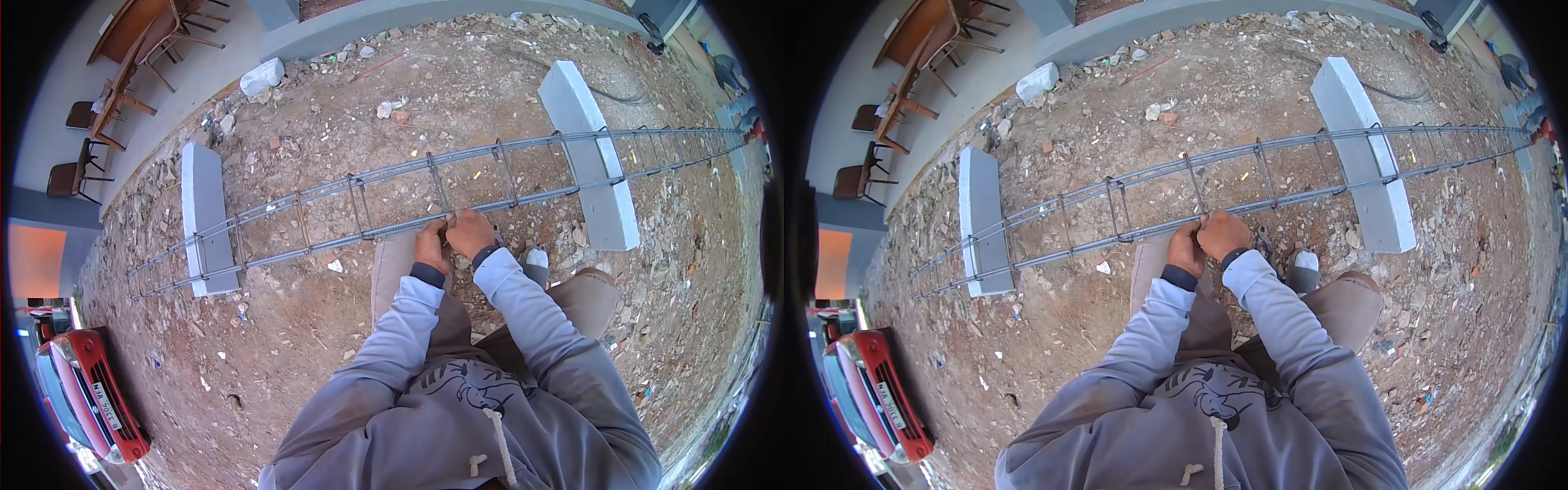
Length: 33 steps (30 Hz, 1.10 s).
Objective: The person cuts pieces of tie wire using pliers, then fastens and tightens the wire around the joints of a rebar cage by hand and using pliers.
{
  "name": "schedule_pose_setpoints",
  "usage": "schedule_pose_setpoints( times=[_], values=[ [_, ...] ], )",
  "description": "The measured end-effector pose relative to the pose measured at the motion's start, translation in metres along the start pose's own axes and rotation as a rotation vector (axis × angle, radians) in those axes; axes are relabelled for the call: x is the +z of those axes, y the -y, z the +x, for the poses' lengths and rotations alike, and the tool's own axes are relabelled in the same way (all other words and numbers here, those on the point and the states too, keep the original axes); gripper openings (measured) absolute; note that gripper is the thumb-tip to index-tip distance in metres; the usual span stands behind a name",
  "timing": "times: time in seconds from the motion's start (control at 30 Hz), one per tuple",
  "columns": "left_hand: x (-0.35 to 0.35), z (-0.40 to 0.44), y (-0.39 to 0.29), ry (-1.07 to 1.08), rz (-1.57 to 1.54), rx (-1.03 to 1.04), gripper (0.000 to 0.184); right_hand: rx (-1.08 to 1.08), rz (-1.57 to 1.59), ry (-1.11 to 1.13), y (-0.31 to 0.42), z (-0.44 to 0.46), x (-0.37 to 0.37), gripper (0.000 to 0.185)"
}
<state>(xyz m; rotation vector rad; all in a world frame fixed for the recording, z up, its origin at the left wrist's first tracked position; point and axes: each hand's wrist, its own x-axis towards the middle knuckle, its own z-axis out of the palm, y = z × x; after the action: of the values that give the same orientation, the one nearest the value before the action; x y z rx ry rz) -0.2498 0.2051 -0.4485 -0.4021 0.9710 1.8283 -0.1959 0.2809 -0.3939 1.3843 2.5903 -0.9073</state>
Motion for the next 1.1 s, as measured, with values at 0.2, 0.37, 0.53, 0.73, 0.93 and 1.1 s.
schedule_pose_setpoints(
  times=[0.2, 0.37, 0.53, 0.73, 0.93, 1.1],
  values=[
    [-0.012, 0.024, 0.013, 0.088, -0.196, -0.061, 0.023, -0.035, 0.005, 0.017, -0.014, 0.009, 0.014, 0.031],
    [-0.015, 0.028, 0.007, 0.128, -0.169, -0.118, 0.027, 0.021, 0.016, 0.028, -0.001, 0.0, 0.0, 0.032],
    [-0.017, 0.034, 0.011, 0.098, -0.178, -0.057, 0.023, -0.036, 0.051, 0.023, -0.011, 0.006, 0.011, 0.031],
    [-0.011, 0.029, 0.005, 0.104, -0.162, -0.009, 0.028, -0.012, 0.096, 0.016, -0.005, 0.0, 0.002, 0.03],
    [-0.007, 0.025, 0.009, 0.113, -0.207, -0.009, 0.029, -0.023, 0.099, 0.015, -0.01, 0.003, 0.007, 0.031],
    [0.006, 0.017, 0.004, -0.003, -0.182, -0.023, 0.022, -0.01, 0.11, 0.02, -0.011, 0.004, 0.009, 0.031]
  ],
)
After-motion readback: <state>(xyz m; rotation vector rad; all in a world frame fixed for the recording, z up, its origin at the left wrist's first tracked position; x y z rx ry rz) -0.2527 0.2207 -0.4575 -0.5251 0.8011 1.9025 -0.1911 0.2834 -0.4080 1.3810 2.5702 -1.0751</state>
